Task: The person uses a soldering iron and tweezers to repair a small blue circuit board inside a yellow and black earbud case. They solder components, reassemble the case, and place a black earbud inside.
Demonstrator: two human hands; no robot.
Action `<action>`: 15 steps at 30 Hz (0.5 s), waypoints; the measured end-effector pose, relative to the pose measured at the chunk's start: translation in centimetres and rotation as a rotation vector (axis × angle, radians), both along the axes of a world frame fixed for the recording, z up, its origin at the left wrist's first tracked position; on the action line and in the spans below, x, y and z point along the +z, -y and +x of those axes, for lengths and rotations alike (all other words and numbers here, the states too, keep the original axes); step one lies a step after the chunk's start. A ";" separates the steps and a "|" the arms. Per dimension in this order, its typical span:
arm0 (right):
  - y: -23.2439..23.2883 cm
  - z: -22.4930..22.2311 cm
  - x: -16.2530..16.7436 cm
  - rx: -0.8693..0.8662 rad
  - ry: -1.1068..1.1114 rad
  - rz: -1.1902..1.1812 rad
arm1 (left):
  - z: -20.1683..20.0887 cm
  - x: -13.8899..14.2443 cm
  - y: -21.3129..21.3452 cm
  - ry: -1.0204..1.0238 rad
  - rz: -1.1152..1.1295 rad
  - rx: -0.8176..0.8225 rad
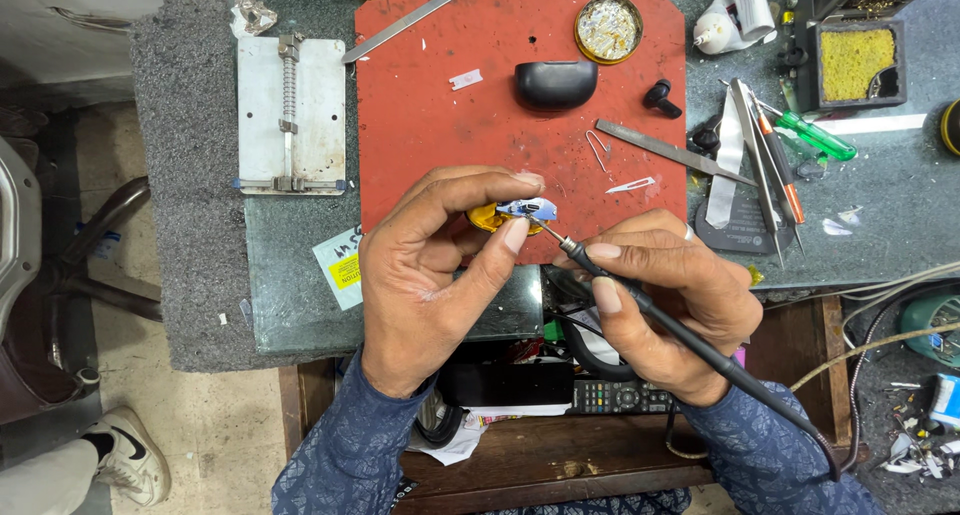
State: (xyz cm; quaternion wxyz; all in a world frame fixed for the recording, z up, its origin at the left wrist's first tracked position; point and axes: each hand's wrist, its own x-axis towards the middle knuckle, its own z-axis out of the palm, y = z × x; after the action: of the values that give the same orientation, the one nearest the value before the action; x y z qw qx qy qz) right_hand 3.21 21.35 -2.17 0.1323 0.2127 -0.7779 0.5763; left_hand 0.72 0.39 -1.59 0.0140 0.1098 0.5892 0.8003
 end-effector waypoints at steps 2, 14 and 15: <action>0.0 -0.1 0.1 0.010 -0.013 0.022 | 0.0 0.0 0.0 0.003 -0.001 -0.001; 0.0 0.0 -0.1 0.000 -0.047 0.057 | 0.1 0.1 0.0 0.020 0.001 0.006; 0.0 0.0 -0.2 0.002 -0.065 0.048 | 0.1 0.1 0.0 0.011 0.007 0.004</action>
State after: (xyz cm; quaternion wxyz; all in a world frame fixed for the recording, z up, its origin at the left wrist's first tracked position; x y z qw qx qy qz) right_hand 3.17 21.35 -2.33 0.1518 0.2355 -0.7865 0.5503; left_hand 0.79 0.42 -1.51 0.0151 0.1044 0.5868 0.8029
